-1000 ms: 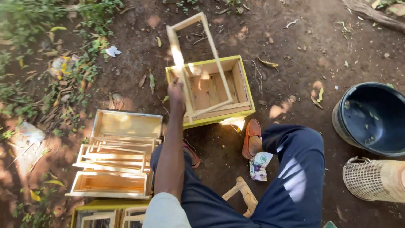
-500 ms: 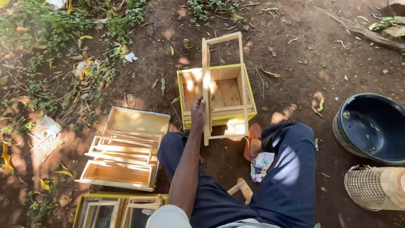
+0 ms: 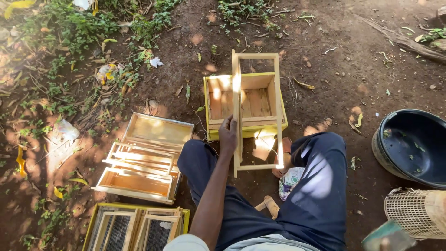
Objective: Sanding wooden beehive frames with a sanding block to smooth the edges and surfaces.
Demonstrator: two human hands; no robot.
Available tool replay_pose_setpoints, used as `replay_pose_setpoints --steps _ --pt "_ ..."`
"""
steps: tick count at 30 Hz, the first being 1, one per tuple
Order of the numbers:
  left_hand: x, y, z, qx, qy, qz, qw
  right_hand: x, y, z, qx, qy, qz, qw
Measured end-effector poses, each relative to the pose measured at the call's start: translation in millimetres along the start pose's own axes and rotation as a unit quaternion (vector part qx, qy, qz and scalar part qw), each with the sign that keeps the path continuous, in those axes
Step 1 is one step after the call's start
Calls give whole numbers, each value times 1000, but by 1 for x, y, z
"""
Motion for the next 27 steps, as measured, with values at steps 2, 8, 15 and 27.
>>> replay_pose_setpoints --steps 2,8,15,27 --pt "13 -24 41 -15 75 -6 997 40 0 -22 2 -1 15 1000" --pt "45 -80 119 27 141 -87 986 179 -21 -173 -508 -121 -146 840" --pt "49 -114 161 131 177 -113 969 326 -42 -172 -772 -214 -71 595" --pt "58 -141 177 141 207 -170 953 288 36 -356 -789 -347 98 498"
Point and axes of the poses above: each hand's wrist, its own y-axis towards the middle knuckle, its own x-axis out of the palm, z = x × y, the point moved 6 cm from there along y, towards the middle knuckle, and after that the axes turned 9 degrees about x, right-handed, at the moved point
